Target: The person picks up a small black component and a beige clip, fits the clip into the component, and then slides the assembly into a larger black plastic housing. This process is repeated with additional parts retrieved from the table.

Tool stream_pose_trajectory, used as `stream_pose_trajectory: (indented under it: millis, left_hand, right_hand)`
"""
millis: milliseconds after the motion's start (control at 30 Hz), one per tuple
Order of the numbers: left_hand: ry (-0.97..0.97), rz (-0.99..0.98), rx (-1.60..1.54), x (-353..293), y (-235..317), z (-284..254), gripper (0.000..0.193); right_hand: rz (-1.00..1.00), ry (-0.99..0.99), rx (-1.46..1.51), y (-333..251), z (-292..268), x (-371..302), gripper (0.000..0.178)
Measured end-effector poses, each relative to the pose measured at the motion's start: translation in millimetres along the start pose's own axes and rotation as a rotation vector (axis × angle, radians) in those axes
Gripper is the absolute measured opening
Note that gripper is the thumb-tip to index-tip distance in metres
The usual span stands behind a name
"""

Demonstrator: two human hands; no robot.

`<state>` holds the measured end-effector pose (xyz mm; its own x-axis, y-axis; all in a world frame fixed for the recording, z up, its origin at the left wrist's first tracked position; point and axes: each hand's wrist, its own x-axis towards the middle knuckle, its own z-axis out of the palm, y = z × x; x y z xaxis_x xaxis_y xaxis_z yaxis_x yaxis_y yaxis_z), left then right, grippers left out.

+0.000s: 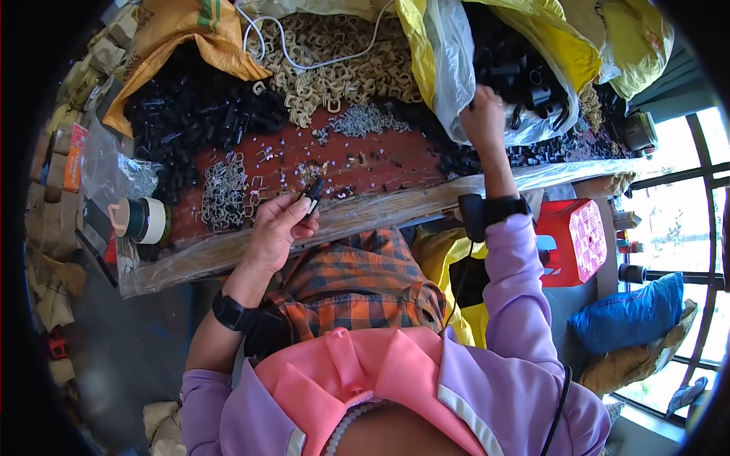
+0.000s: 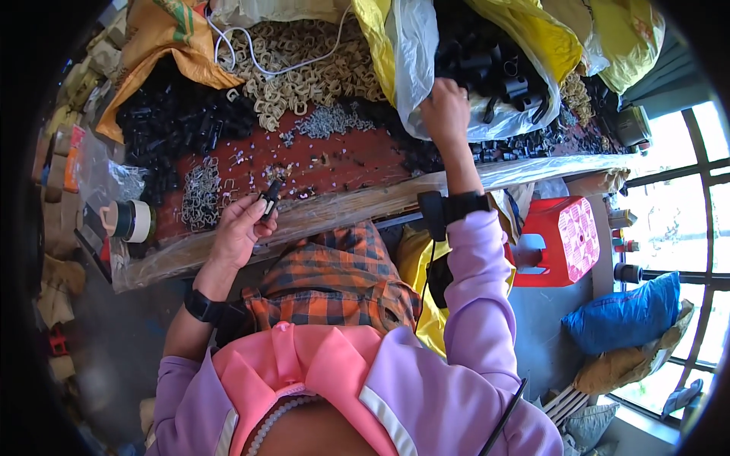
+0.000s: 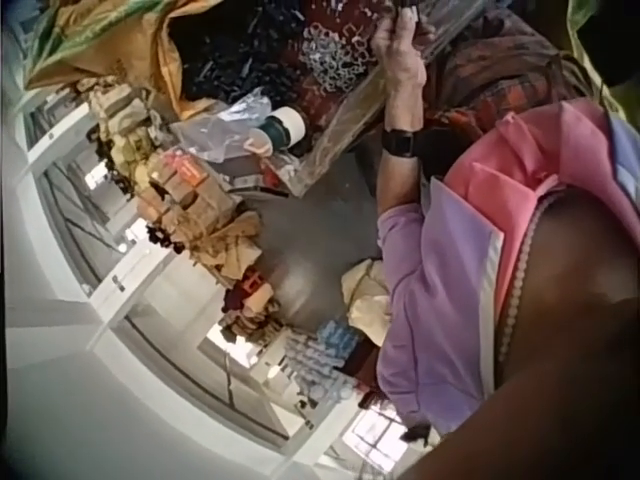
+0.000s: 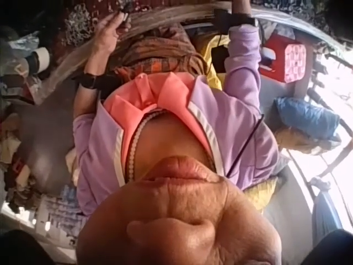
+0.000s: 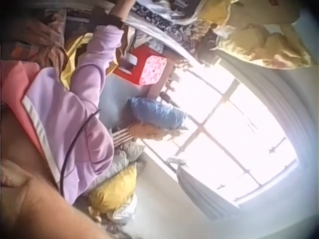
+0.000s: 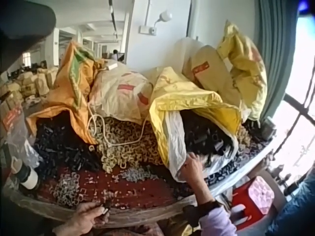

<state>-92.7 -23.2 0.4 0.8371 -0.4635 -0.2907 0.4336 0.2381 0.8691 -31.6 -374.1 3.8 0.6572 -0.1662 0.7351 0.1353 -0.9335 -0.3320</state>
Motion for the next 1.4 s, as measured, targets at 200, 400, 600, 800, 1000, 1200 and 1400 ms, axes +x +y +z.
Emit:
stream_pose_trajectory:
  millis: [200,400,600,800,1000,1200,1400]
  left_hand:
    - [0.014,-0.008,-0.044,2,1,2,0.021]
    - [0.028,-0.005,-0.087,2,0,1,0.02]
    - [0.053,-0.026,-0.072,1,-4,-3,0.024]
    - [-0.073,-0.146,-0.082,-9,4,26,0.021]
    - [-0.14,-0.211,-0.031,-14,6,27,0.021]
    - [-0.24,-0.22,0.084,-19,5,27,0.023]
    - [-0.205,-0.26,0.032,-18,1,22,0.023]
  right_hand:
    - [0.025,-0.305,-0.314,17,20,1,0.03]
    - [0.106,-0.215,-0.047,13,-12,-14,0.037]
    - [0.222,-0.286,0.401,-21,-50,-46,0.037]
    - [0.092,-0.632,0.696,-73,-70,-78,0.041]
    - [-0.115,-0.737,0.815,-108,-64,-89,0.043]
    - [-0.129,-0.792,0.821,-111,-63,-92,0.045]
    - [-0.242,-0.801,0.837,-117,-59,-95,0.044]
